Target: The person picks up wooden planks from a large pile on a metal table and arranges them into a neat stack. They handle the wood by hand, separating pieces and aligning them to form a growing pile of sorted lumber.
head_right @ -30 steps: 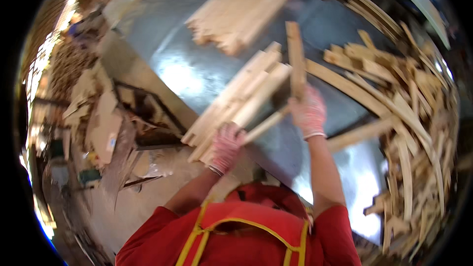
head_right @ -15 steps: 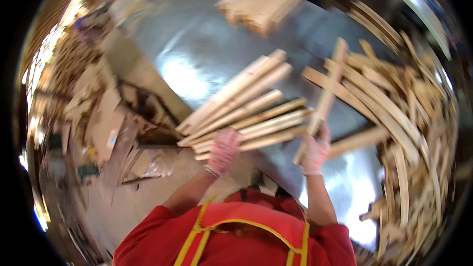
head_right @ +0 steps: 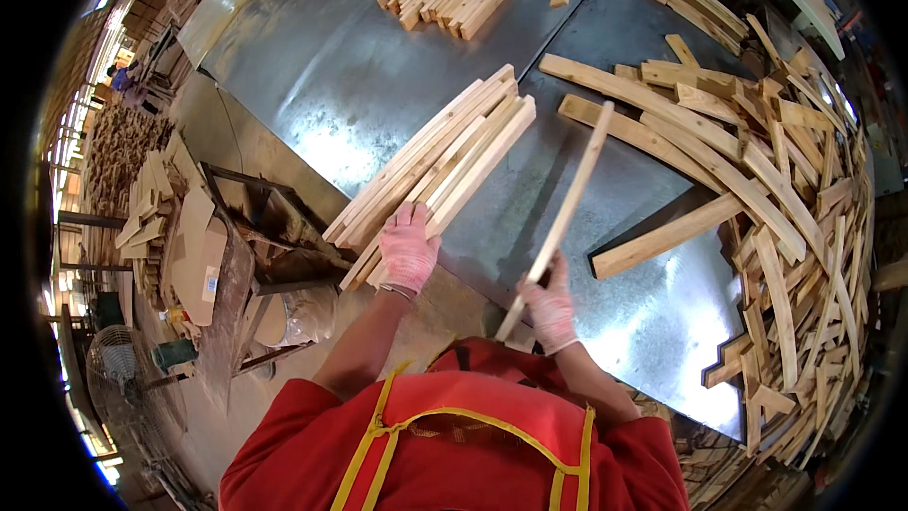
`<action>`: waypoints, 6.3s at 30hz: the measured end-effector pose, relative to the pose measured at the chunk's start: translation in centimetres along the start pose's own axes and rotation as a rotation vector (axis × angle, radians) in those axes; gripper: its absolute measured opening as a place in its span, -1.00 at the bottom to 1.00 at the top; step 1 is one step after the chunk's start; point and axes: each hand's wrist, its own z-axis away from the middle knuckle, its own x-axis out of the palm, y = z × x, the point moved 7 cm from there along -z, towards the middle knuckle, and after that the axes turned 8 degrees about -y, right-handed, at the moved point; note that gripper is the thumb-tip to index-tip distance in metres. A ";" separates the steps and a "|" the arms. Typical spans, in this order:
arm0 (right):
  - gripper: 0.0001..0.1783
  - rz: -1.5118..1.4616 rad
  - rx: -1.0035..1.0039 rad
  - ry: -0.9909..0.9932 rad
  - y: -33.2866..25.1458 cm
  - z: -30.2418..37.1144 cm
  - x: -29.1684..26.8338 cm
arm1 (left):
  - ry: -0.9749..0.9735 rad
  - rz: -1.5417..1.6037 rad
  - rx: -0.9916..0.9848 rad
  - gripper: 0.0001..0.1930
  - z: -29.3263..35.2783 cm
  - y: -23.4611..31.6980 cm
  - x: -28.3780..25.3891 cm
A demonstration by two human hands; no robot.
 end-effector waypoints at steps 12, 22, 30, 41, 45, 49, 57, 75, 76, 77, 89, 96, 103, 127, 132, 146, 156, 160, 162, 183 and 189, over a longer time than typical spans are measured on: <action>-0.27 0.943 0.157 -0.647 2.9 -12.3 14.4 | -0.089 0.249 -0.185 -0.39 -5.5 -13.4 -2.5; 0.03 2.060 -0.289 0.314 -30.4 -20.3 -14.9 | 0.202 -0.108 0.109 -0.20 1.6 -1.1 -0.6; -0.13 1.917 0.189 -0.116 -24.5 -16.7 -13.7 | 0.205 -0.011 0.070 -0.21 2.2 -2.1 0.7; -0.70 0.609 0.198 -0.009 -5.8 -8.7 -3.7 | -0.179 1.242 -0.766 -0.66 14.2 -19.5 11.1; -0.51 0.663 0.060 -0.159 0.5 -11.5 6.2 | -0.164 2.106 -0.590 -0.63 10.5 -16.9 14.9; -0.10 0.793 -0.069 -0.181 -2.4 -11.8 7.7 | 0.019 2.154 -0.597 -0.68 9.9 -16.5 14.1; -0.04 1.771 0.000 0.677 -12.7 -3.4 -17.7 | -0.604 1.997 -0.058 -0.54 9.3 -16.0 -2.6; -0.18 0.322 -0.069 0.093 0.2 -15.9 -0.5 | 0.008 -0.187 0.035 -0.44 2.3 -9.3 -6.3; -0.18 0.332 -0.033 0.094 -0.6 -15.4 0.3 | 0.099 -0.177 0.103 -0.41 2.4 -7.4 -6.3; -0.18 0.346 0.002 0.091 -1.4 -15.0 1.0 | 0.186 -0.174 0.209 -0.36 2.6 -5.5 -5.0; -0.25 0.424 0.022 0.156 -0.8 -15.3 -0.9 | 0.058 0.008 0.730 -0.55 1.6 3.7 -0.4; -0.36 0.838 0.055 -0.194 0.8 -16.7 7.9 | 0.139 0.406 0.481 -0.55 -1.8 -7.2 -6.8; -0.25 0.923 -0.385 0.837 -11.9 -8.3 -5.5 | 0.018 0.247 0.263 -0.46 -4.3 -12.5 -4.0; -0.32 1.882 0.198 0.534 -27.5 -15.3 -33.1 | 0.084 0.053 0.477 -0.30 1.0 8.9 3.1; -0.31 1.787 0.075 -0.073 -23.0 -16.7 -18.4 | 0.229 -0.134 0.410 -0.23 2.8 1.0 2.7; 0.04 0.751 -0.018 -0.082 -16.7 -6.4 -13.0 | 0.229 -0.274 0.380 -0.29 2.3 2.4 1.9; -0.08 0.445 0.031 -0.234 -3.2 -7.0 6.3 | 0.069 -0.146 0.558 -0.19 2.9 4.2 1.7; -0.17 0.328 -0.345 0.001 -9.4 -5.3 -5.2 | 0.083 -0.306 0.470 -0.07 3.1 3.9 3.6; -0.24 0.689 -0.724 0.645 -18.5 1.3 -18.3 | 0.103 -0.374 0.401 -0.01 3.5 4.3 3.9; -0.54 -0.507 -0.339 0.739 -6.2 13.4 -39.8 | -0.406 -0.333 0.792 -0.02 13.7 39.6 11.5; -0.81 -0.769 -0.440 0.883 -9.0 13.1 -45.2 | -0.446 0.047 0.763 -0.23 12.6 30.8 10.0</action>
